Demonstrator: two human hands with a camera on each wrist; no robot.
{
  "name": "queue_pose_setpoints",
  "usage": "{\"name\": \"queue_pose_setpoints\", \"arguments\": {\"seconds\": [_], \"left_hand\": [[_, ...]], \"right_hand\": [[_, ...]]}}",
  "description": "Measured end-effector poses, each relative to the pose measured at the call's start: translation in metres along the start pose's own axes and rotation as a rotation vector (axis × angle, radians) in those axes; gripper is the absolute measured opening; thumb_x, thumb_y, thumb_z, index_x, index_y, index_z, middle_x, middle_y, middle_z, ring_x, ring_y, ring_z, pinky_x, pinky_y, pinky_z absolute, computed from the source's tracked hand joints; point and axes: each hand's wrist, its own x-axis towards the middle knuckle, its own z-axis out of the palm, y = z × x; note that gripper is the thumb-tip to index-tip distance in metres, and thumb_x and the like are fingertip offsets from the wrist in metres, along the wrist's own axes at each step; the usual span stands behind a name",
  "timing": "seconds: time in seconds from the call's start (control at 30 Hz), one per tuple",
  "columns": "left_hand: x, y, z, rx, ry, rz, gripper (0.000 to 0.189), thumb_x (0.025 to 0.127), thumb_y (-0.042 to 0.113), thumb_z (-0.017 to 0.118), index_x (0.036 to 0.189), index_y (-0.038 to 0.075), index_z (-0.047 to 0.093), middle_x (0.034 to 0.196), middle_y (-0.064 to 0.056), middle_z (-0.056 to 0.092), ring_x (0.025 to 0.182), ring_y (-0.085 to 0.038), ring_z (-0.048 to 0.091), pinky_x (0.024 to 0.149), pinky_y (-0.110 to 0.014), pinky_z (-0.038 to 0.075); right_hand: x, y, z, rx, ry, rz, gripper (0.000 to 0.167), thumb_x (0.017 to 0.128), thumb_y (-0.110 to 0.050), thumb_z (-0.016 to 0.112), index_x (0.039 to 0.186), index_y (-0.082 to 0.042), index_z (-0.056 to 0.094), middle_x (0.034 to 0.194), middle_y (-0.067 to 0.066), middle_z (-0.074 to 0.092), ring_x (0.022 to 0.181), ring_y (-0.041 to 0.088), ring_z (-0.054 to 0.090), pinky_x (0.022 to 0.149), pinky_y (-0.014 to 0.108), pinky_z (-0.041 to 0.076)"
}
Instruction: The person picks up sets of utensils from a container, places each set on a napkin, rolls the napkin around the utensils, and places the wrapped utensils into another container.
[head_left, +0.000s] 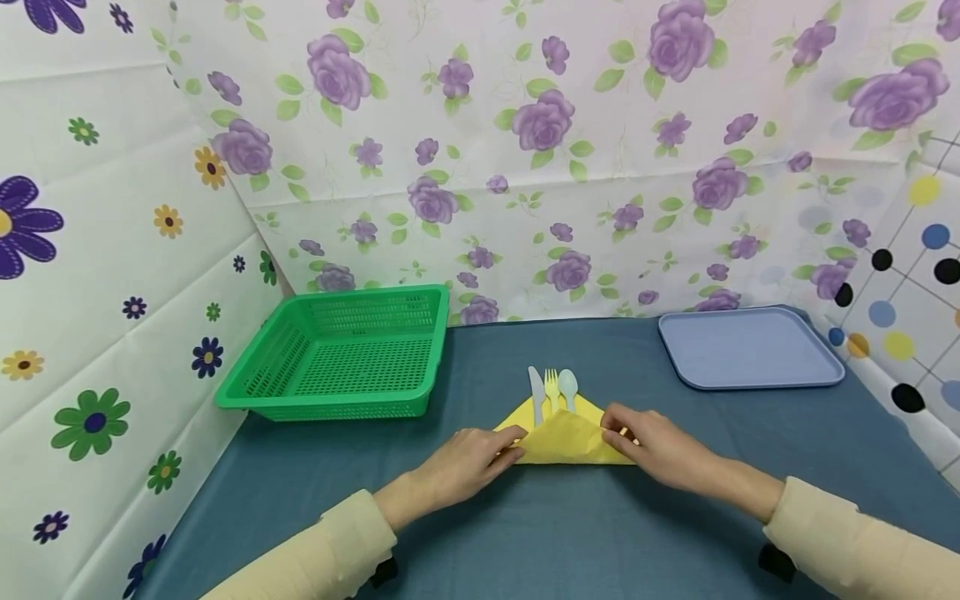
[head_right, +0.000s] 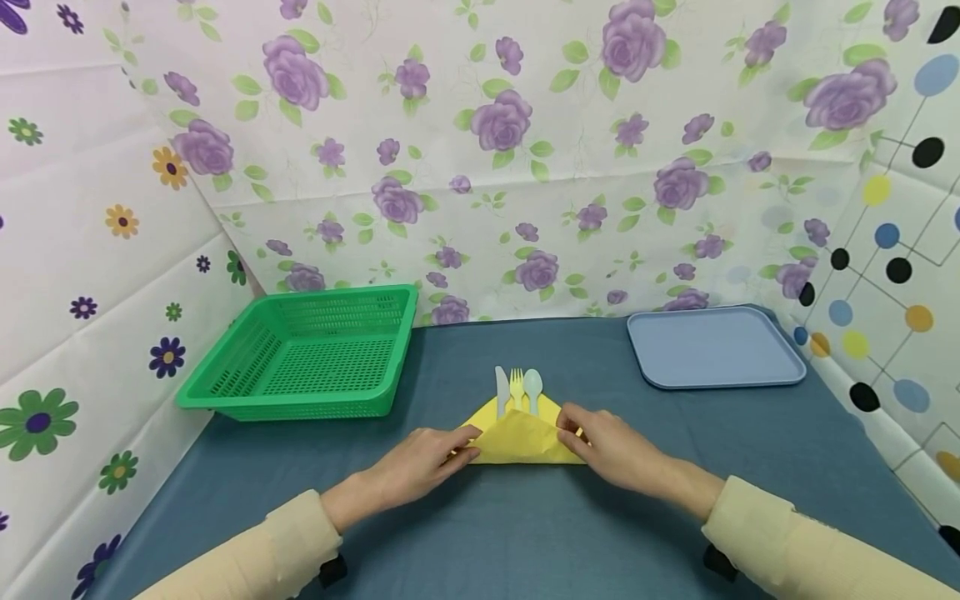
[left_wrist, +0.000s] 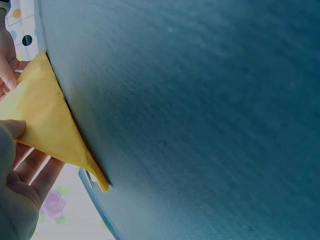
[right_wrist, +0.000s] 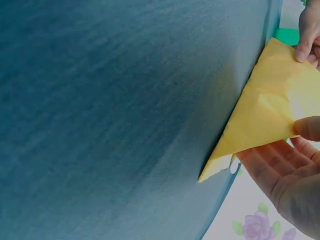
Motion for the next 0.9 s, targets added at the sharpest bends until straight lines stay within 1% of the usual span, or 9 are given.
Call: {"name": "queue_pose_setpoints", "arguments": {"seconds": [0.13, 0.23, 0.3, 0.4, 0.53, 0.6, 0.73, 0.83, 0.9], "left_hand": [[0.002, 0.001, 0.000, 0.008, 0.038, -0.050, 0.034, 0.111, 0.029, 0.054, 0.143, 0.018, 0.055, 0.106, 0.003, 0.075, 0.086, -0.004, 0.070, 0.072, -0.027, 0.059], [0.003, 0.002, 0.000, -0.004, 0.072, -0.076, 0.040, 0.112, 0.029, 0.052, 0.151, 0.020, 0.046, 0.119, -0.001, 0.073, 0.100, -0.010, 0.072, 0.078, -0.032, 0.061], [0.004, 0.003, 0.000, -0.002, 0.101, -0.069, 0.043, 0.112, 0.028, 0.051, 0.154, 0.020, 0.043, 0.127, -0.003, 0.070, 0.108, -0.013, 0.071, 0.082, -0.034, 0.062], [0.005, 0.003, 0.000, 0.037, 0.139, -0.022, 0.046, 0.112, 0.026, 0.053, 0.156, 0.016, 0.041, 0.141, -0.004, 0.062, 0.121, -0.018, 0.066, 0.092, -0.037, 0.060], [0.008, 0.003, 0.001, 0.135, 0.157, 0.084, 0.048, 0.109, 0.020, 0.059, 0.154, 0.014, 0.045, 0.154, -0.005, 0.050, 0.139, -0.020, 0.053, 0.111, -0.038, 0.049], [0.009, 0.003, 0.002, 0.173, 0.144, 0.147, 0.048, 0.107, 0.018, 0.062, 0.153, 0.014, 0.048, 0.157, -0.005, 0.047, 0.145, -0.020, 0.046, 0.117, -0.037, 0.042], [0.012, 0.004, 0.005, 0.192, 0.076, 0.246, 0.043, 0.107, 0.014, 0.062, 0.149, 0.014, 0.054, 0.159, -0.006, 0.046, 0.149, -0.018, 0.041, 0.120, -0.031, 0.037], [0.014, 0.006, 0.007, 0.194, 0.000, 0.265, 0.040, 0.108, 0.015, 0.059, 0.149, 0.013, 0.056, 0.160, -0.005, 0.047, 0.149, -0.016, 0.041, 0.119, -0.027, 0.037], [0.016, 0.007, 0.008, 0.215, -0.048, 0.260, 0.041, 0.109, 0.016, 0.058, 0.150, 0.013, 0.056, 0.161, -0.005, 0.046, 0.150, -0.016, 0.040, 0.120, -0.027, 0.036]], "right_hand": [[0.004, 0.000, 0.000, -0.043, 0.029, 0.007, 0.005, 0.109, -0.019, 0.058, 0.106, -0.020, 0.062, 0.088, -0.008, 0.065, 0.072, 0.005, 0.056, 0.061, 0.025, 0.049], [0.008, -0.001, 0.001, -0.060, 0.040, 0.012, 0.004, 0.109, -0.017, 0.058, 0.107, -0.018, 0.062, 0.086, -0.008, 0.063, 0.066, 0.005, 0.052, 0.058, 0.025, 0.047], [0.010, -0.002, 0.001, -0.068, 0.046, 0.021, 0.005, 0.109, -0.017, 0.058, 0.106, -0.017, 0.062, 0.084, -0.007, 0.063, 0.063, 0.005, 0.049, 0.056, 0.025, 0.045], [0.013, -0.002, 0.001, -0.081, 0.060, 0.038, 0.006, 0.109, -0.016, 0.058, 0.106, -0.014, 0.063, 0.083, -0.006, 0.062, 0.060, 0.005, 0.047, 0.054, 0.024, 0.043], [0.018, -0.001, 0.001, -0.094, 0.071, 0.063, 0.005, 0.107, -0.013, 0.060, 0.105, -0.012, 0.064, 0.083, -0.005, 0.062, 0.059, 0.007, 0.046, 0.052, 0.025, 0.042], [0.022, 0.000, 0.001, -0.096, 0.071, 0.079, 0.004, 0.106, -0.012, 0.061, 0.104, -0.011, 0.064, 0.083, -0.005, 0.062, 0.059, 0.008, 0.047, 0.052, 0.025, 0.042], [0.029, 0.003, 0.002, -0.102, 0.058, 0.101, 0.006, 0.106, -0.010, 0.061, 0.102, -0.009, 0.065, 0.081, -0.004, 0.061, 0.059, 0.009, 0.048, 0.052, 0.025, 0.043], [0.034, 0.003, 0.003, -0.103, 0.048, 0.117, 0.006, 0.105, -0.009, 0.061, 0.101, -0.008, 0.065, 0.079, -0.004, 0.059, 0.058, 0.010, 0.047, 0.052, 0.025, 0.042], [0.037, 0.003, 0.003, -0.097, 0.045, 0.120, 0.006, 0.105, -0.007, 0.061, 0.101, -0.007, 0.066, 0.077, -0.003, 0.058, 0.057, 0.011, 0.047, 0.052, 0.025, 0.042]]}}
